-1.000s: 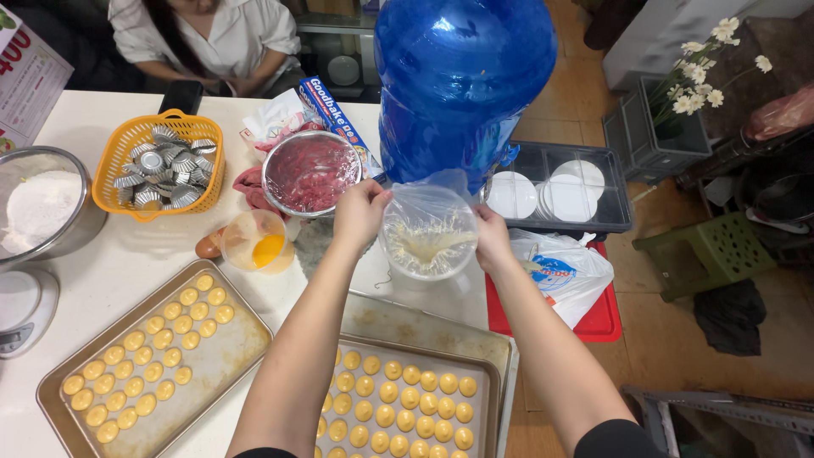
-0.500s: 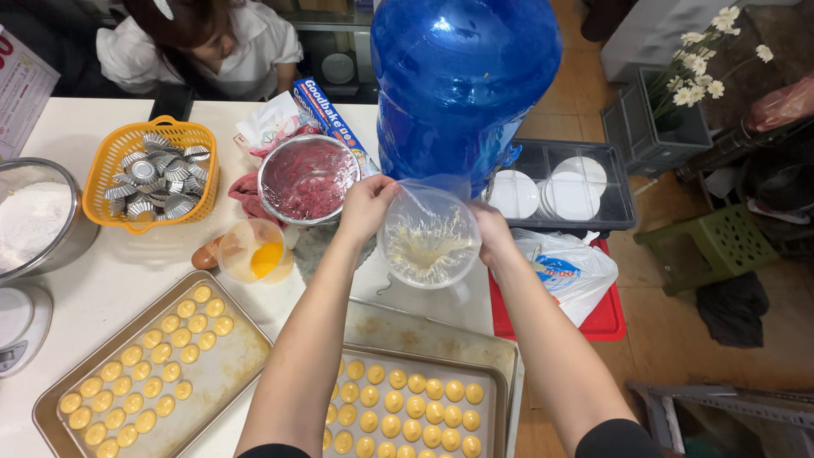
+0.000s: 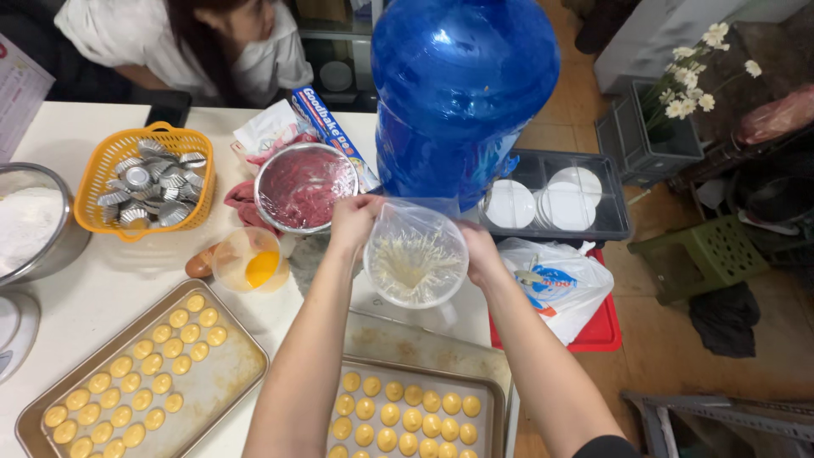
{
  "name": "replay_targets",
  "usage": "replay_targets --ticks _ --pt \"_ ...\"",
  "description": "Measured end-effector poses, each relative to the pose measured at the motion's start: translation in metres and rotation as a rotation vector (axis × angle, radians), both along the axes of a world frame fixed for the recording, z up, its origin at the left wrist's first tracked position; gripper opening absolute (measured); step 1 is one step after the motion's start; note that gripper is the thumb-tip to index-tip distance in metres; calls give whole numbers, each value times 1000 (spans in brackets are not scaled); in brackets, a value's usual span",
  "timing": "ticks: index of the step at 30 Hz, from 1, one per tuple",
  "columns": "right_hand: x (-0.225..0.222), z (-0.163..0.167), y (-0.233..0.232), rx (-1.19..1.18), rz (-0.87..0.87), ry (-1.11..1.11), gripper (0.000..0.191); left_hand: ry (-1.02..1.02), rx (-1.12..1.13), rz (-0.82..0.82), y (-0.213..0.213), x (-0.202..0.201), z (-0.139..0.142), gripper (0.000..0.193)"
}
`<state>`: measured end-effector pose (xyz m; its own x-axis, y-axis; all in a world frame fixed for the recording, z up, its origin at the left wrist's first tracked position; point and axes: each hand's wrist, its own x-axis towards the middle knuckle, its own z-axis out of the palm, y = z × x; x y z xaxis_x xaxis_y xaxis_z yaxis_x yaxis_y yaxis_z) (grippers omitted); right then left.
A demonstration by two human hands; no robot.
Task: The person uses a piping bag to pipe small round dollops of yellow batter onto a baking sheet in neat rows. After filling the sheet, they refill the piping bag from a pot of batter using a spatula and continue piping.
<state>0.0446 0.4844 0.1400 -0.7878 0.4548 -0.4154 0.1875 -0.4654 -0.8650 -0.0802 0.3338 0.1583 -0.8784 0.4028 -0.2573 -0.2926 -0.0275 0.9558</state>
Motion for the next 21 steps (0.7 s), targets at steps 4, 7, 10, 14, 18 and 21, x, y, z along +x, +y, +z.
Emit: replay_targets --ticks 4,7,10,14,18,21 --pt "0 3 -9 53 -23 15 34 -153 -13 -6 -3 -2 3 10" --pt "4 4 -14 40 3 -41 35 -48 -175 -50 -5 -3 9 12" --pt "10 10 -21 8 37 -106 36 81 -313 -105 -11 -2 18 13" --pt "15 20 -27 12 47 -88 34 134 -479 -193 -18 2 35 14" --pt "32 20 -30 40 -26 -84 54 181 -329 -147 -35 19 38 23" --pt "69 7 -29 -51 -80 -25 83 186 -209 -67 -65 36 34 28"
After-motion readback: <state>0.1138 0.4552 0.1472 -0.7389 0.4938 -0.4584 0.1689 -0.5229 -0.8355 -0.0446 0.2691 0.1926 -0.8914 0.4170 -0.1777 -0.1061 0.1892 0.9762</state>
